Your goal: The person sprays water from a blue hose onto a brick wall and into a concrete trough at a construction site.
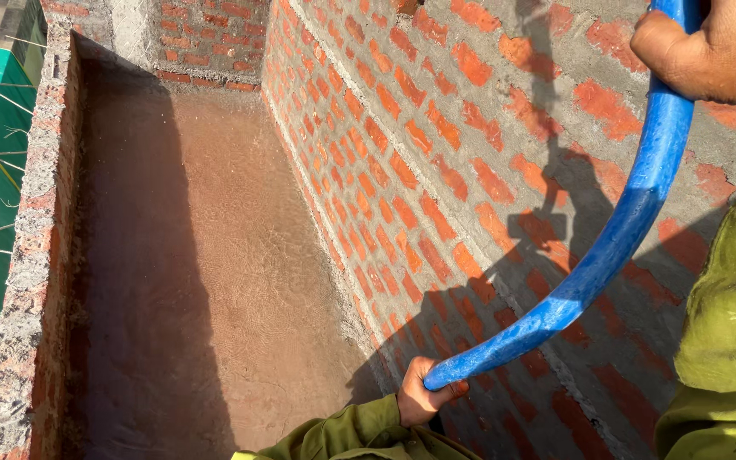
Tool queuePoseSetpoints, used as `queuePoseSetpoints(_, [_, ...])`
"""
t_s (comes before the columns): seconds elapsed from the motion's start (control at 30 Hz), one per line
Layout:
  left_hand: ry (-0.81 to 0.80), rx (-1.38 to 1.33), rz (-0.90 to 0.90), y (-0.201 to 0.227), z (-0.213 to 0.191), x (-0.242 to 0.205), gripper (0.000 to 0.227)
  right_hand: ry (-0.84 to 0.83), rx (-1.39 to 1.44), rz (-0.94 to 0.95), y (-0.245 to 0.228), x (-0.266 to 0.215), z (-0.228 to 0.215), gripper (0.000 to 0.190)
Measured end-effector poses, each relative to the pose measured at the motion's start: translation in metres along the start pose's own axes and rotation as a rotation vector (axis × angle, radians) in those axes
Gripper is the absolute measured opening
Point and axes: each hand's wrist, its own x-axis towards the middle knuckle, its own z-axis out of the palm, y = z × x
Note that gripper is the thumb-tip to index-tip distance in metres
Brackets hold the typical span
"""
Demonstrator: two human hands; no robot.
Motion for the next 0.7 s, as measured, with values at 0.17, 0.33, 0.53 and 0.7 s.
queuePoseSetpoints(0.17, [0.011,0.010,0.016,-0.002,-0.001,0.000,0.028,0.000,0.013,-0.009,-0.005,0.009,0.004,0.024])
queuePoseSetpoints(0.33, [0.013,0.047,0.023,-0.004,-0.004,0.001,0.029,-0.012,0.023,-0.003,-0.005,0.008,0.010,0.024])
queuePoseSetpoints(0.53, [0.006,0.071,0.020,0.000,-0.005,0.002,0.034,-0.026,0.028,0.009,0.004,0.002,0.016,0.024])
queuePoseSetpoints(0.7, [0.001,0.083,-0.002,-0.001,-0.003,0.005,0.028,-0.042,0.028,0.029,0.018,-0.007,0.016,0.024])
